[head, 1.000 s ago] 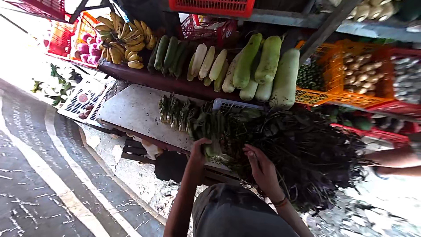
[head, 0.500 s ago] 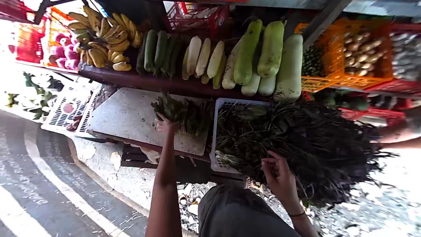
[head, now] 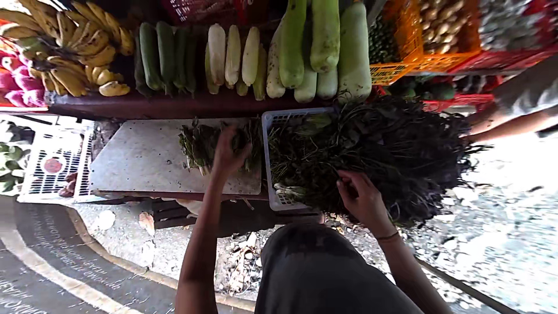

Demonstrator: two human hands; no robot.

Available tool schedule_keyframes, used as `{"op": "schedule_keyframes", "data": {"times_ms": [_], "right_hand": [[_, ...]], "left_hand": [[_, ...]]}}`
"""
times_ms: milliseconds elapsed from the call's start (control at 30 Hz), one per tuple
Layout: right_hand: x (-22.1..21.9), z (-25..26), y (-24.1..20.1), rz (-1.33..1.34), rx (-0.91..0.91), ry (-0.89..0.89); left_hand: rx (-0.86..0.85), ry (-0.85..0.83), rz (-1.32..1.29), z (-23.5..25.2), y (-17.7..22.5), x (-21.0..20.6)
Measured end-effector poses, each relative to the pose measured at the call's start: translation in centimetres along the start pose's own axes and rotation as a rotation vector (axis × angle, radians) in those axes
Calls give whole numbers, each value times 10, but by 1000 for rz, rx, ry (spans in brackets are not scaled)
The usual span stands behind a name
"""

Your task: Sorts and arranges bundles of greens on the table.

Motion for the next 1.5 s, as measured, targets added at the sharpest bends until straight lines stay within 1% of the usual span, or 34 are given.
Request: {"op": "schedule_keyframes", "data": {"times_ms": [33, 67, 100, 133, 167, 200, 233, 300, 333, 400, 533, 667, 767, 867, 933, 1067, 1167, 1233, 1300, 1333, 1400, 1433, 1500], "right_hand": [[7, 7, 5, 3, -5, 26], [13, 12, 12, 12, -15, 49], [17, 16, 19, 28, -36, 64], [18, 20, 26, 58, -62, 73], [18, 22, 33, 108, -88, 84], [17, 23, 42, 177, -123, 85], [16, 23, 50, 256, -152, 93], [18, 22, 65, 396, -154, 167], [21, 19, 70, 448, -142, 213], [26, 12, 79, 550, -124, 258], [21, 3, 85, 735, -125, 206], [16, 7, 82, 716, -77, 176], [14, 13, 83, 736, -15, 154], [11, 9, 85, 791, -12, 116], [11, 10, 87, 819, -8, 112], [9, 6, 88, 818, -7, 101], [7, 7, 87, 800, 2, 83], [7, 8, 88, 794, 7, 77], [6, 6, 88, 797, 4, 81], [7, 6, 87, 798, 4, 87], [10, 6, 84, 806, -9, 99], [11, 8, 83, 810, -24, 99], [15, 11, 78, 781, -74, 82]], "left_hand": [[-142, -109, -7, -9, 36, -17], [-238, -268, 14, -22, 62, -43], [-277, -488, 71, -38, 79, -77], [-290, -732, 154, -56, 86, -114], [-283, -926, 244, -72, 86, -147], [-247, -1028, 343, -83, 80, -174], [-173, -1050, 459, -89, 70, -192], [-7, -1003, 651, -90, 52, -208], [51, -978, 710, -90, 46, -212], [98, -928, 762, -90, 41, -215], [51, -861, 741, -91, 31, -220], [-61, -840, 792, -87, 31, -222], [-168, -833, 855, -76, 40, -220], [-208, -875, 901, -76, 50, -212], [-243, -894, 878, -75, 58, -207], [-219, -884, 730, -74, 50, -202], [-200, -825, 633, -75, 61, -192], [-185, -762, 480, -68, 68, -184], [-162, -772, 314, -64, 74, -175], [-140, -807, 313, -64, 76, -172], [-105, -870, 438, -70, 83, -167], [-113, -876, 497, -76, 90, -165], [-148, -839, 563, -89, 113, -158]]}}
Point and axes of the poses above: each hand's wrist, its own z-axis towards the middle knuckle, its own x-axis out of the back of the hand, y = z × x, the point moved 9 cm from there along z, towards the middle knuckle, and after that the axes turned 4 degrees about x, right-handed, at the moved point
